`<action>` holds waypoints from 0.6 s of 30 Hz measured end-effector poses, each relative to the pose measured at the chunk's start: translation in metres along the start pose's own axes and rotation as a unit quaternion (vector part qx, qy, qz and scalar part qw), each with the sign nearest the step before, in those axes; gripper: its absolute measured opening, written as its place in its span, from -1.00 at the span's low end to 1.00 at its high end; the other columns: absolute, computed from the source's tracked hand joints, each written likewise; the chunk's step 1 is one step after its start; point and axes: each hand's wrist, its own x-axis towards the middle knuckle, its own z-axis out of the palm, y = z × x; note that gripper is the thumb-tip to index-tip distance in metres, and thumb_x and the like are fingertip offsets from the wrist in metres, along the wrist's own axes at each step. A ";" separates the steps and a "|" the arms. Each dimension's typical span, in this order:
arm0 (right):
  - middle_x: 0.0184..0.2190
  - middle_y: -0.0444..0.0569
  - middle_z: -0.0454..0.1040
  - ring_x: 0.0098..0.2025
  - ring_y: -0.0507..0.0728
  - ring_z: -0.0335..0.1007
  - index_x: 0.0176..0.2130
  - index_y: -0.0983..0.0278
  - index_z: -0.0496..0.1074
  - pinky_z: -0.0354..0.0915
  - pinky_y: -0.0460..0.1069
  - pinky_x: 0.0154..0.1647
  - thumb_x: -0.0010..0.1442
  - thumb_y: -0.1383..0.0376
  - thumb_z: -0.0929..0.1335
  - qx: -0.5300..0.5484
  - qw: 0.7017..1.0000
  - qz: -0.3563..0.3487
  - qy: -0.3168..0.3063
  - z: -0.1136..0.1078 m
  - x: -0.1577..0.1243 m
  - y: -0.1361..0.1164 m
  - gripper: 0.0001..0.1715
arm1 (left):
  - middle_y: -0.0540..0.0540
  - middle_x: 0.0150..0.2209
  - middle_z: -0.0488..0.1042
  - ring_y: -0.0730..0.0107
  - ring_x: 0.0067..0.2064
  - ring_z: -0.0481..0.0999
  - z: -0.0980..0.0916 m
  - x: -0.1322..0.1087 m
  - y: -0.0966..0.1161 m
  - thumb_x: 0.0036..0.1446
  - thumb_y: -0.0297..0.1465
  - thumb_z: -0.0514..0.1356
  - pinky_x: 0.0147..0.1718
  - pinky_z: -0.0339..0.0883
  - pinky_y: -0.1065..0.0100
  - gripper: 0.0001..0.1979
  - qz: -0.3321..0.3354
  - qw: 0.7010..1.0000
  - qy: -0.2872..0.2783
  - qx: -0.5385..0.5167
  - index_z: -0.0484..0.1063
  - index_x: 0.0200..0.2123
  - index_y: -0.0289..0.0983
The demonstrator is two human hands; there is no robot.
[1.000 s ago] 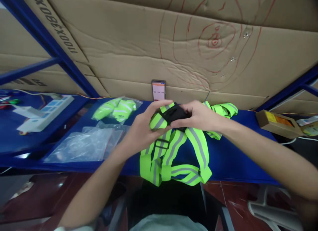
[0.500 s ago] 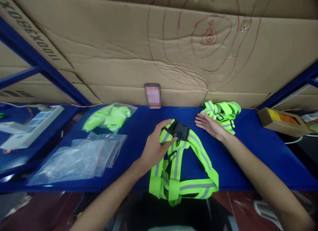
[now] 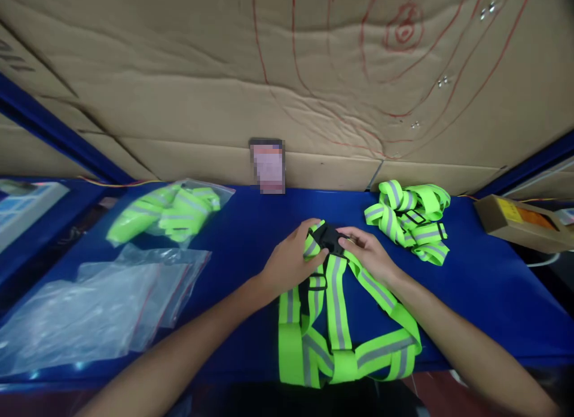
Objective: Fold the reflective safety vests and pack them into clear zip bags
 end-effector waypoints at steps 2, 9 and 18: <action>-0.35 -0.13 0.53 -0.29 0.14 0.42 -0.07 0.13 0.60 0.34 0.06 -0.19 0.19 -0.03 0.47 -0.005 1.000 0.002 -0.013 0.001 -0.003 0.000 -0.59 | -0.34 0.35 0.24 -0.07 0.31 0.38 -0.005 -0.005 0.004 0.27 -0.18 0.24 0.20 0.39 -0.05 -0.34 0.042 0.998 0.026 0.024 0.11 0.36 -0.17; -0.24 -0.12 0.62 -0.25 0.10 0.49 -0.07 0.18 0.63 0.35 -0.01 -0.15 0.17 0.07 0.52 0.050 0.997 0.011 -0.050 0.000 -0.012 -0.007 -0.64 | -0.26 0.25 0.37 0.00 0.25 0.39 -0.018 -0.008 0.010 0.41 -0.36 0.09 0.19 0.39 -0.05 -0.55 0.209 0.964 -0.037 0.159 0.22 0.32 -0.20; -0.11 -0.10 0.67 -0.10 0.14 0.58 -0.08 0.16 0.64 0.41 0.02 0.00 0.18 0.10 0.52 0.028 0.997 0.016 -0.073 0.001 -0.019 -0.006 -0.67 | -0.17 0.05 0.41 0.09 0.02 0.48 -0.014 -0.008 0.008 0.27 -0.38 0.21 -0.04 0.51 0.06 -0.59 0.195 0.958 -0.076 0.196 0.38 0.18 -0.17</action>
